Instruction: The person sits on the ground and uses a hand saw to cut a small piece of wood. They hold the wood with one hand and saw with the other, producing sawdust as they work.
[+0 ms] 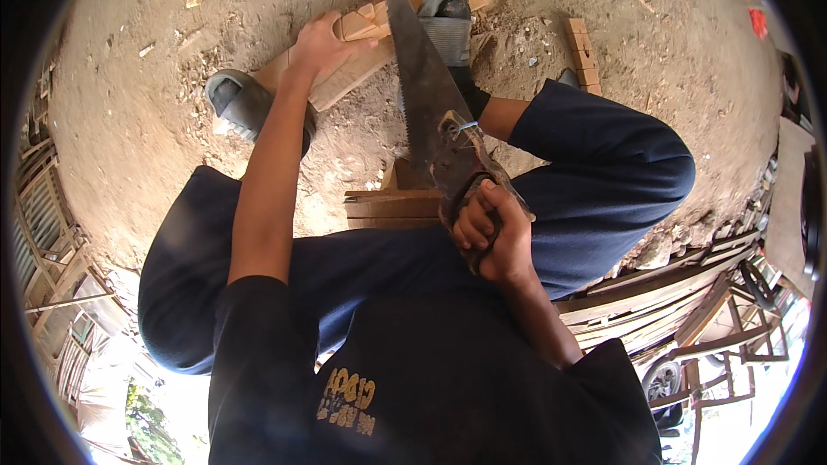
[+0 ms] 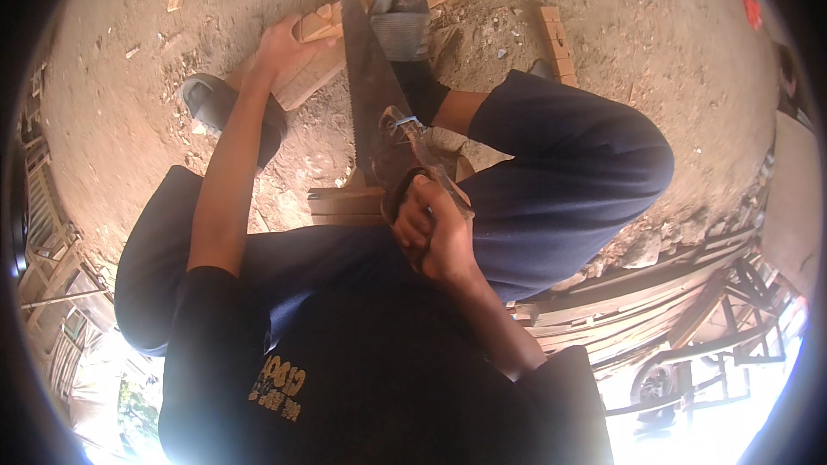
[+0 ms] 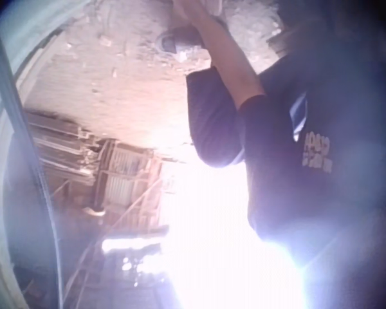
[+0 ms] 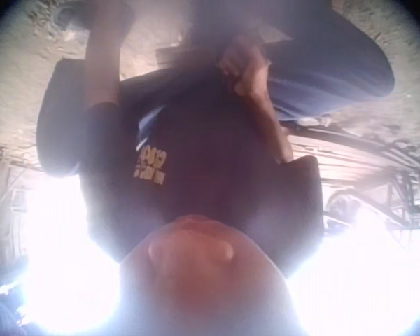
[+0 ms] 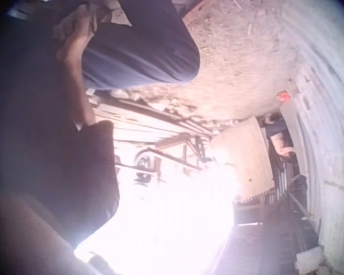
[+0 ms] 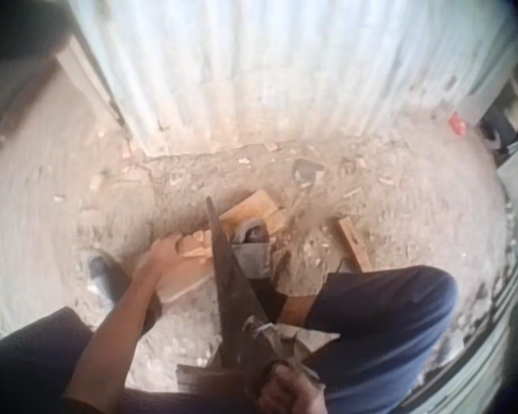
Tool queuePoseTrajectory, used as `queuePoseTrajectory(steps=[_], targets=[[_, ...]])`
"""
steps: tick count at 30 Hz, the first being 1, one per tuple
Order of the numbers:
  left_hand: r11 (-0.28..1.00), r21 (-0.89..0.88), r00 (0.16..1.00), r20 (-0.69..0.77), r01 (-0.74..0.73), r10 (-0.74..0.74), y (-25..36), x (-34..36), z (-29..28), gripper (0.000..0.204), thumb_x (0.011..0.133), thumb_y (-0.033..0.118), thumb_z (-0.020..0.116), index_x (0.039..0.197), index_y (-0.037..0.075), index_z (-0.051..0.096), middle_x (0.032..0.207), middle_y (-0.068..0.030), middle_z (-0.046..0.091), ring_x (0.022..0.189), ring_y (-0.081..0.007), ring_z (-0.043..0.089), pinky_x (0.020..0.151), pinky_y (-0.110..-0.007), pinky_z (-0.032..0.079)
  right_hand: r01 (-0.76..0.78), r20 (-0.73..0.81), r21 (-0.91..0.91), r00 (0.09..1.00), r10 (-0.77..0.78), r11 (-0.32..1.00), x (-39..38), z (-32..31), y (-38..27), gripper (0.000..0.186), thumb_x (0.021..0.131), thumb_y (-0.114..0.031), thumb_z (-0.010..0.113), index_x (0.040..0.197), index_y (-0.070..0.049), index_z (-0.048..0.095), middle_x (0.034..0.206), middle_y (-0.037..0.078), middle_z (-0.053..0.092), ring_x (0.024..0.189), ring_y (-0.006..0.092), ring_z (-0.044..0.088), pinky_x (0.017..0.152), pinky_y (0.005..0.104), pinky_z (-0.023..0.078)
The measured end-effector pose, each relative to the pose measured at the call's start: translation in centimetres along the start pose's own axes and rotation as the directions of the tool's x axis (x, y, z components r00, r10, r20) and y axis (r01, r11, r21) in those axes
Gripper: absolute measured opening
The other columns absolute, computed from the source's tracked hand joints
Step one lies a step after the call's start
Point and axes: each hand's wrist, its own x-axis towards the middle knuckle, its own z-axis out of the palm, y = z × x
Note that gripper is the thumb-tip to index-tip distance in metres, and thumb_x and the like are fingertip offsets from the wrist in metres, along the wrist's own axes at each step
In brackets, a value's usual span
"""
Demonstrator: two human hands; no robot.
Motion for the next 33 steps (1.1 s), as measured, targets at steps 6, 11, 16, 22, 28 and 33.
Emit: queuePoseTrajectory(steps=[6, 11, 16, 22, 28, 33], targets=[[0.999, -0.034, 1.000, -0.016, -0.020, 0.020, 0.1, -0.2, -0.1, 0.099, 0.060, 0.068, 0.079, 0.130, 0.002, 0.057, 0.123, -0.0200, 0.063, 0.117, -0.0353, 0.059, 0.099, -0.045, 0.048, -0.007, 0.016, -0.053, 1.000, 0.008, 0.999, 0.4, -0.4, 0.3, 0.029, 0.099, -0.026, 0.045, 0.073, -0.013, 0.040, 0.051, -0.003, 0.030, 0.040, 0.0100, 0.031, 0.046, 0.0286, 0.033], [0.999, -0.043, 0.999, -0.034, -0.008, 0.006, 0.3, -0.6, -0.4, 0.095, 0.060, 0.064, 0.080, 0.126, 0.000, 0.059, 0.119, -0.0216, 0.065, 0.114, -0.0360, 0.061, 0.097, -0.044, 0.048, -0.046, -0.053, -0.094, 0.998, 0.041, 0.994, -1.0, 0.1, 0.7, 0.033, 0.098, -0.026, 0.046, 0.069, -0.013, 0.038, 0.050, -0.002, 0.029, 0.040, 0.0105, 0.030, 0.046, 0.0290, 0.033], [0.998, -0.046, 0.998, -0.056, -0.037, 0.035, 0.9, -1.0, -0.6, 0.091, 0.060, 0.060, 0.082, 0.123, -0.002, 0.060, 0.116, -0.0254, 0.065, 0.112, -0.0376, 0.062, 0.096, -0.044, 0.049, -0.045, -0.066, -0.049, 0.997, 0.042, 0.998, -2.1, -0.3, 0.9, 0.028, 0.098, -0.021, 0.048, 0.073, -0.012, 0.041, 0.052, -0.002, 0.031, 0.040, 0.0107, 0.032, 0.044, 0.0296, 0.033], [0.999, 0.034, 0.996, -0.078, -0.040, 0.042, 0.4, -0.2, -0.3, 0.099, 0.058, 0.061, 0.083, 0.129, -0.002, 0.056, 0.119, -0.0262, 0.063, 0.113, -0.0378, 0.062, 0.098, -0.044, 0.049, -0.030, -0.060, -0.021, 0.998, 0.029, 0.999, -0.4, -0.9, 0.9, 0.022, 0.097, -0.018, 0.050, 0.078, -0.010, 0.043, 0.053, -0.003, 0.032, 0.039, 0.0100, 0.030, 0.042, 0.0296, 0.033], [1.000, -0.016, 1.000, -0.019, 0.009, -0.009, 0.5, -0.3, -0.3, 0.109, 0.059, 0.067, 0.080, 0.135, -0.004, 0.050, 0.130, -0.0258, 0.058, 0.126, -0.0379, 0.052, 0.108, -0.042, 0.041, -0.072, -0.106, -0.047, 0.992, 0.067, 0.996, -2.2, -0.9, 0.7, 0.024, 0.098, -0.019, 0.049, 0.076, -0.011, 0.043, 0.052, -0.003, 0.030, 0.039, 0.0094, 0.029, 0.042, 0.0288, 0.032], [1.000, -0.002, 0.999, 0.035, -0.023, 0.023, 0.5, 0.9, 0.0, 0.109, 0.060, 0.068, 0.078, 0.137, -0.003, 0.049, 0.130, -0.0259, 0.057, 0.126, -0.0376, 0.052, 0.108, -0.043, 0.041, 0.000, -0.089, 0.019, 0.996, 0.002, 1.000, 0.9, 0.1, 2.0, 0.018, 0.097, -0.016, 0.052, 0.081, -0.010, 0.046, 0.053, -0.003, 0.031, 0.039, 0.0092, 0.030, 0.040, 0.0282, 0.031]])
